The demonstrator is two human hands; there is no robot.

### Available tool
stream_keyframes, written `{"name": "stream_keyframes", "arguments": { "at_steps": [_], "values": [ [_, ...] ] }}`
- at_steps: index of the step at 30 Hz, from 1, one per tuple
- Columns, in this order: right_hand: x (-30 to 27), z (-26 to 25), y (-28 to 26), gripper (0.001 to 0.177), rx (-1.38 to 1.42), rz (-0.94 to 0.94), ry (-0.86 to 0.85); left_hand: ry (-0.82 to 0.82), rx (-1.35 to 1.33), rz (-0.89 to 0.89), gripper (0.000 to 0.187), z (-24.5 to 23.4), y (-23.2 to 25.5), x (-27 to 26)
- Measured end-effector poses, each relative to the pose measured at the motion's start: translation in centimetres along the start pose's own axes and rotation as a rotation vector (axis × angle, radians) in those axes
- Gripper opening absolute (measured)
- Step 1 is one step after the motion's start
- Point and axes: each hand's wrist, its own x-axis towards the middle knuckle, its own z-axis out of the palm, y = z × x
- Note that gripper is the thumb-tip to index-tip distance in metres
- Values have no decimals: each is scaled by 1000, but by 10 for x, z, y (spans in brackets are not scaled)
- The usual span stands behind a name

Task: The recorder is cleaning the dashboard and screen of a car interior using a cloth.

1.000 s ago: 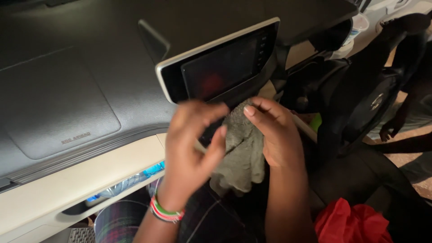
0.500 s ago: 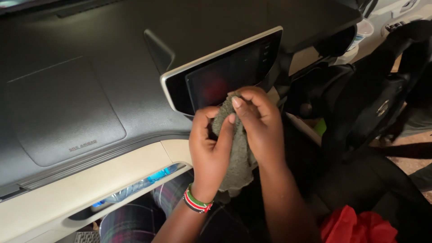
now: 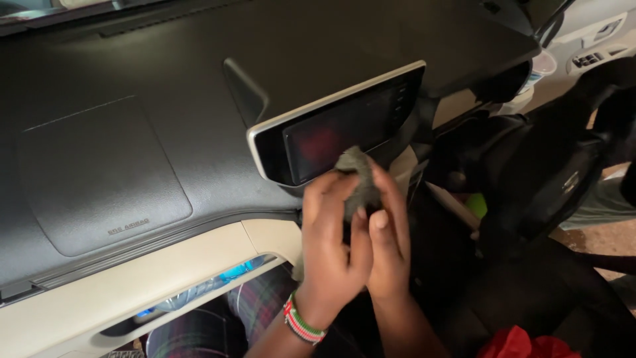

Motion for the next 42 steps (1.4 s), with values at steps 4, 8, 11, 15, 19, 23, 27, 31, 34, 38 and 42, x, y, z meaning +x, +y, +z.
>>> {"name": "stream_keyframes", "arguments": {
  "at_steps": [4,8,11,15,19,23,27,31,34,38,42],
  "values": [
    [9,1,6,56,-131,-49,38,-215,-127,-25,48,-13,4,-1],
    [21,-3,23,34,-185,-1,192,-276,-240,-104,53,-22,15,12],
    [40,-10,23,32,-274,-33,306,-230,-300,-277,54,-28,4,12],
    [68,-10,-3,23,-346,-108,367,-193,-72,-369,46,-48,-13,30],
    [98,4,-34,19,-716,-353,-6,-79,481,46,42,-57,-31,49],
    [117,-3,-21,38,-851,-421,-299,-33,651,148,55,-53,-49,53],
    [128,6,-25,34,-821,-415,-411,-66,657,133,61,-47,-58,49],
    [132,14,-23,30,-912,-454,-515,-89,647,116,64,-46,-63,47],
    [134,18,-23,31,-984,-496,-531,-97,613,105,65,-45,-67,48],
    [134,19,-24,37,-1034,-514,-555,-100,582,99,65,-47,-69,48],
    [133,19,-25,35,-1081,-494,-605,-104,570,86,65,-48,-71,48]
  ]
}}
